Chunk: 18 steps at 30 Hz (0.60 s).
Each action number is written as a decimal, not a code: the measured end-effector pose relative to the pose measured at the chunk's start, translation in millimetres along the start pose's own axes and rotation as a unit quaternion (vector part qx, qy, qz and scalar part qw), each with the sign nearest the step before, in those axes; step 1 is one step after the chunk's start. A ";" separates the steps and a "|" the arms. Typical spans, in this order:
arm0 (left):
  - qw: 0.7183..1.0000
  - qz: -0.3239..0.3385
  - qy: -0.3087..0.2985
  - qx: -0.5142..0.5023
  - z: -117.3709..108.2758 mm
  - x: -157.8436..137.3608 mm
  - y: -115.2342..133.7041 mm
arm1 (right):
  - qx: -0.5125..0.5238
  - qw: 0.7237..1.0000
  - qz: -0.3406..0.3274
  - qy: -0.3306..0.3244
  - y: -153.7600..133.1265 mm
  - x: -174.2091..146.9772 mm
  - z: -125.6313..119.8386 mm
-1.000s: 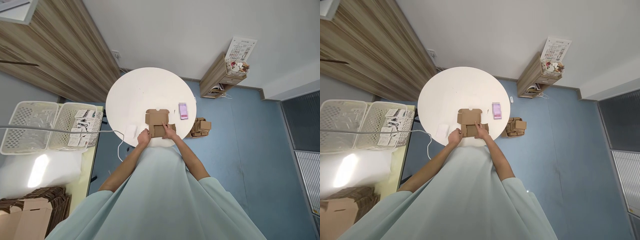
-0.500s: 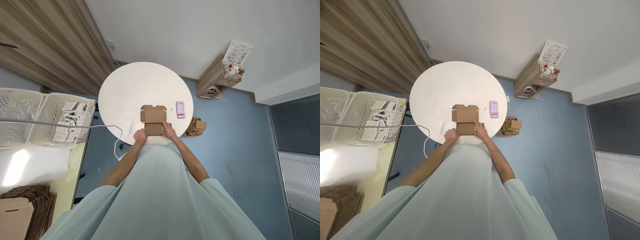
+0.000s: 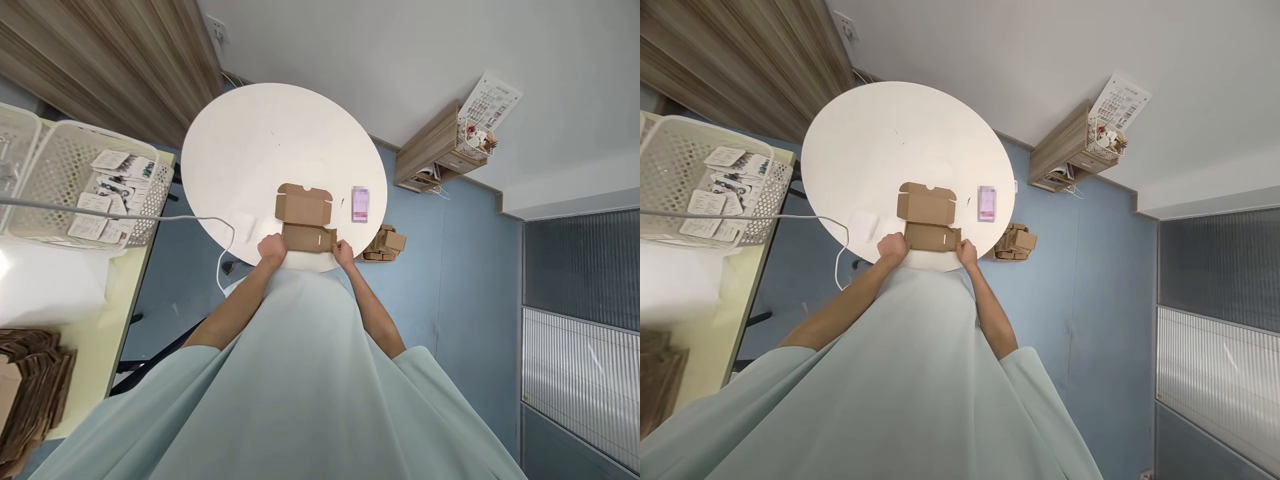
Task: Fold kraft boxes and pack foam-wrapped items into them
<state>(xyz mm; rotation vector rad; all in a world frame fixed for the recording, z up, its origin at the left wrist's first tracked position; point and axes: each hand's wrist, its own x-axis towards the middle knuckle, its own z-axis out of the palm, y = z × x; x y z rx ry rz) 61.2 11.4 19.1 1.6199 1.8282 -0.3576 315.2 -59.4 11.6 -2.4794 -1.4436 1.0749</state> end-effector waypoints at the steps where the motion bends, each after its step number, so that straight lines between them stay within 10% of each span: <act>1: 1.000 -0.002 -0.002 0.000 -0.3 0.0 0.0 | -0.003 1.000 -0.005 -0.003 -2.7 -1.0 -1.1; 18: 1.000 0.005 -0.010 0.021 -6.0 -13.8 2.4 | 0.236 0.959 0.154 0.024 -25.5 -5.0 7.7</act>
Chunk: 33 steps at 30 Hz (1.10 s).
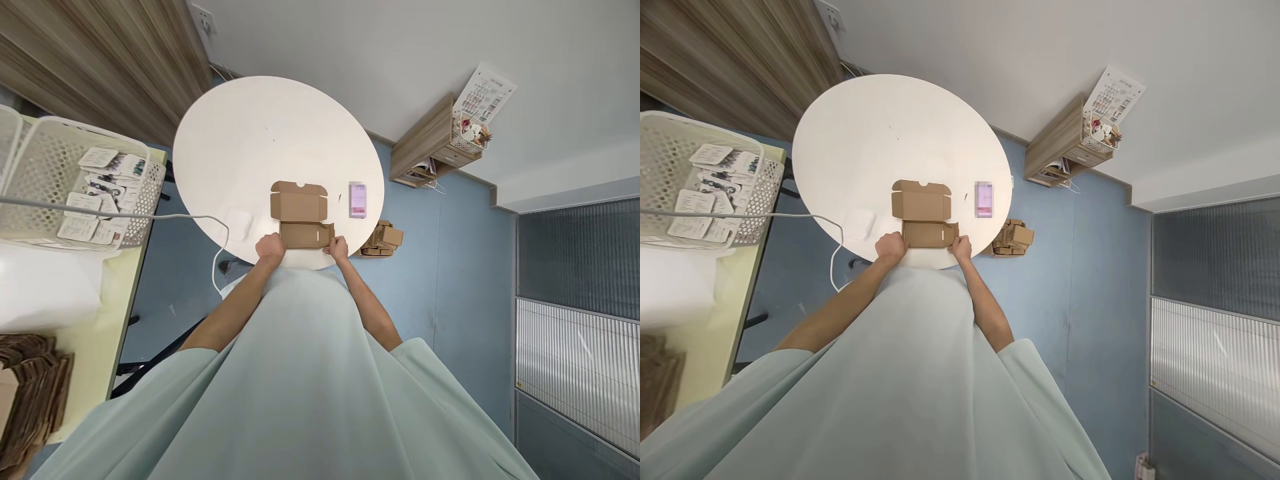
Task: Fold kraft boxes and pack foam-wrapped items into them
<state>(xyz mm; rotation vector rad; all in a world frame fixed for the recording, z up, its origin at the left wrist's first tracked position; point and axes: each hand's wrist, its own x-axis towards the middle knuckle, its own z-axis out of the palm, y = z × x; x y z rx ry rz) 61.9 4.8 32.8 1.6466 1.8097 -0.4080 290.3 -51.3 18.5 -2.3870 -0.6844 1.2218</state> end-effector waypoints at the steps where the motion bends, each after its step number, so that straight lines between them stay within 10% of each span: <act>1: 1.000 0.001 0.003 -0.001 0.5 -0.7 -0.2 | 0.023 1.000 -0.001 0.003 -0.7 -0.3 1.8; 8: 1.000 0.005 0.005 -0.009 2.3 -1.2 -2.9 | 0.129 0.991 0.000 -0.018 -6.6 -10.5 2.1; 33: 0.999 0.048 -0.018 0.007 16.2 -13.4 -20.5 | -0.411 0.901 -0.139 -0.015 -25.9 -25.2 22.9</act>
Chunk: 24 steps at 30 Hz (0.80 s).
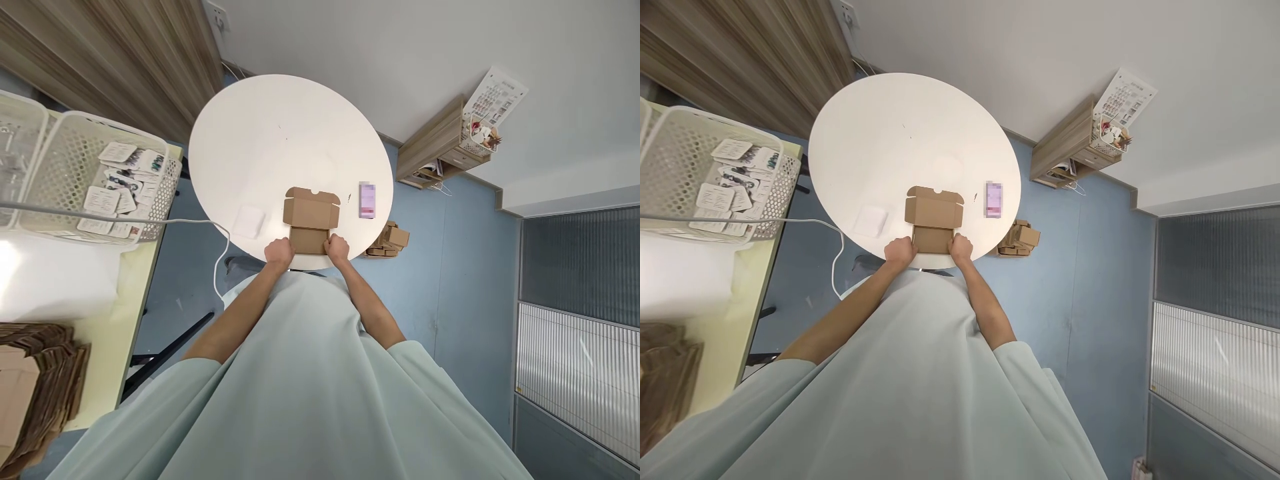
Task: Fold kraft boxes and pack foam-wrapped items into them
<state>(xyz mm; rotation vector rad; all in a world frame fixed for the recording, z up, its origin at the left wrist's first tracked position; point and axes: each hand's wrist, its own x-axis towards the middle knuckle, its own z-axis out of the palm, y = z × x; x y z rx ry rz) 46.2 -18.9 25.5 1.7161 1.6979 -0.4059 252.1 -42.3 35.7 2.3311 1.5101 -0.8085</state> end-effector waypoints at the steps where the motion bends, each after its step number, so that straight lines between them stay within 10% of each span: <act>1: 1.000 0.003 0.000 0.000 -0.6 0.4 -0.6 | -0.004 1.000 0.003 0.003 -1.2 0.3 -1.3; 16: 0.972 -0.044 0.139 -0.186 -38.8 12.7 -66.3 | 0.118 0.986 0.075 0.094 -8.4 -18.7 -22.9; 24: 0.975 -0.075 0.112 -0.178 -58.1 30.6 -113.0 | 0.105 0.981 0.150 0.057 -18.2 -31.1 -9.5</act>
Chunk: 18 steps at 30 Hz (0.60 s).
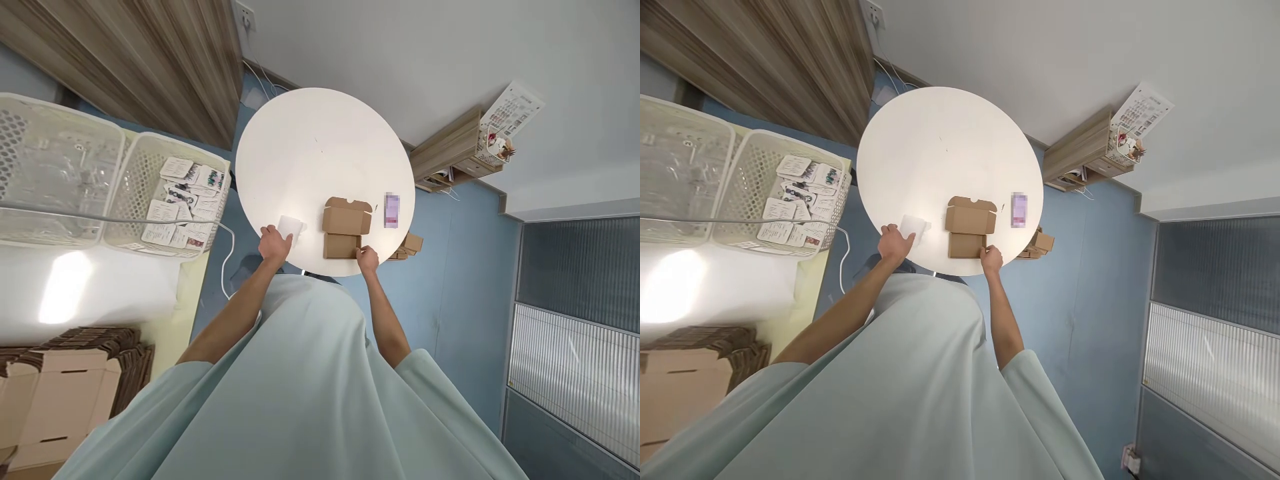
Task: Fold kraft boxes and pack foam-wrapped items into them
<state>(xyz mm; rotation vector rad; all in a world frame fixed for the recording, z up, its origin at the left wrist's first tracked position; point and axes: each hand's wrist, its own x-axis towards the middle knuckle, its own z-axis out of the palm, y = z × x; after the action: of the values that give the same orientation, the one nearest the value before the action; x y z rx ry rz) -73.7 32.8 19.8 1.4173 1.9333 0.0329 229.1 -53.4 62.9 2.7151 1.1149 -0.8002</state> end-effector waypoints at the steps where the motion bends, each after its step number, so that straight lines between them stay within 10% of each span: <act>1: 1.000 0.002 -0.005 0.005 -0.7 1.6 -1.5 | -0.005 1.000 0.005 0.001 -1.3 -0.3 1.3; 18: 0.998 0.012 -0.021 -0.050 -7.0 -0.9 16.9 | 0.082 0.994 -0.069 0.030 -20.1 23.8 -20.5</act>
<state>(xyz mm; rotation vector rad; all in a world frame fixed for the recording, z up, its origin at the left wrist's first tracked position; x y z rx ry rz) -63.7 41.4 32.5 1.3649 1.8551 0.1088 238.5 -18.2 70.6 2.8367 1.3185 -0.8710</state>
